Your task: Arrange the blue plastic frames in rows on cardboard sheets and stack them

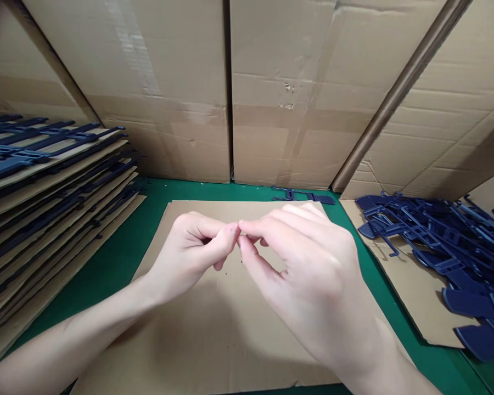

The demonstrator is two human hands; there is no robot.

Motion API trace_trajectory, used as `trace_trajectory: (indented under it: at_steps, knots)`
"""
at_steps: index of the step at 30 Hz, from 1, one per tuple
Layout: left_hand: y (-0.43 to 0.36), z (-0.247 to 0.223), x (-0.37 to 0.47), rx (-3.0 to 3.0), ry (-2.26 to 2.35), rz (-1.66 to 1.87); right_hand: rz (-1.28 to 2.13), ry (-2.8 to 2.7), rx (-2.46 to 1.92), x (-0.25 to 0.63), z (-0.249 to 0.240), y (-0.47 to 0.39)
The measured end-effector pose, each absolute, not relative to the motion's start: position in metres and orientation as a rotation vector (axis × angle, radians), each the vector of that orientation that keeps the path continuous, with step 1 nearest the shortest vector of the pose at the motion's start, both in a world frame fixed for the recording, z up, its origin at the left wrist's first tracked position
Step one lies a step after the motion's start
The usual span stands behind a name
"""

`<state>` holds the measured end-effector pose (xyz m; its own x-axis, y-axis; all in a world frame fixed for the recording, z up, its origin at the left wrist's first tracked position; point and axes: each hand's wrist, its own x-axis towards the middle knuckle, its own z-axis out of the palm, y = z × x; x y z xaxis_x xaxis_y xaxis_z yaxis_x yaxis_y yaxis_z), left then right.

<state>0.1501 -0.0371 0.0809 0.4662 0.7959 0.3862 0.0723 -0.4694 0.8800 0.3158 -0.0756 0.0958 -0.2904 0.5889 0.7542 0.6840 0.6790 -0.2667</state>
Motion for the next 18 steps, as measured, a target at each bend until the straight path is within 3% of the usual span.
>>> trace_trajectory:
  at_steps: [13, 18]
  knots:
    - [-0.04, 0.08, 0.151, 1.889, 0.751, 1.028, -0.176, -1.953, -0.995, 0.31, 0.095, -0.077]
    - [-0.04, 0.09, 0.145, 2.039, 0.725, 1.198, 0.375, -1.716, -0.884, 0.313, 0.098, -0.065]
